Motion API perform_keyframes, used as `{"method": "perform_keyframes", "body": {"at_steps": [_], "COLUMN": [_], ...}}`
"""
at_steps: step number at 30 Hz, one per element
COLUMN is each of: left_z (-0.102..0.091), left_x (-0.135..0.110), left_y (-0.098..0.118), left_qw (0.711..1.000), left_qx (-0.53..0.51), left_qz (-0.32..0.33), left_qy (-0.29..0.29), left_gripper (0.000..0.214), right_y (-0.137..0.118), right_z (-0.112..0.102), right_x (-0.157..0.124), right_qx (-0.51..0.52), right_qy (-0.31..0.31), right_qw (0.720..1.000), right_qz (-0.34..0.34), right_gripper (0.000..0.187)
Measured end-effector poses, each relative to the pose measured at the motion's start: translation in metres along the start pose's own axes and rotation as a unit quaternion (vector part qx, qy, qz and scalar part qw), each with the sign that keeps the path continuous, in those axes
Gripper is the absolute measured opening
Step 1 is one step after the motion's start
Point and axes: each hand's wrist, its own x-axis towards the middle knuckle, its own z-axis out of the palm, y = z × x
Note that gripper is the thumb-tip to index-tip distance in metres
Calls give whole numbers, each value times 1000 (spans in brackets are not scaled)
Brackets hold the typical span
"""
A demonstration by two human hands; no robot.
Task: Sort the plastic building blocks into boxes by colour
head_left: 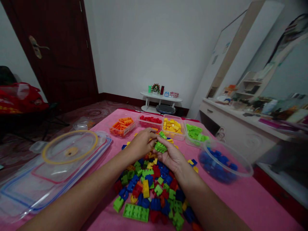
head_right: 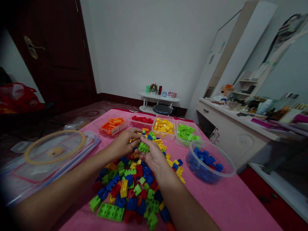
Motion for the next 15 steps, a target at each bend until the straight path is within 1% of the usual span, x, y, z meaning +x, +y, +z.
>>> {"method": "perform_keyframes", "body": {"at_steps": [3, 6, 8, 9, 10, 13, 15], "left_z": [-6, -8, -7, -5, -4, -2, -2], "left_x": [1, 2, 2, 2, 2, 2, 2], "left_y": [0, -4, -7, -8, -9, -9, -9], "left_qw": [999, 998, 999, 999, 999, 999, 999], "left_qx": [-3, 0, -4, -6, -9, -12, -12], "left_qz": [-15, -33, -37, -36, -33, -25, -25], "left_qy": [37, 52, 40, 32, 25, 20, 29], "left_gripper": [30, 29, 26, 25, 24, 23, 23], "right_y": [-23, -64, -97, -113, -128, -159, -168], "right_z": [-6, -23, -38, -46, -54, -77, -88], "right_x": [-2, -1, 4, 8, 13, 29, 38], "right_qx": [25, 22, -36, -98, -183, -280, -346], "right_qy": [64, 117, 155, 205, 264, 333, 352], "right_qw": [995, 977, 964, 947, 916, 862, 823], "right_qz": [-79, -176, -215, -228, -242, -260, -280], "right_gripper": [17, 13, 13, 16, 19, 21, 17]}}
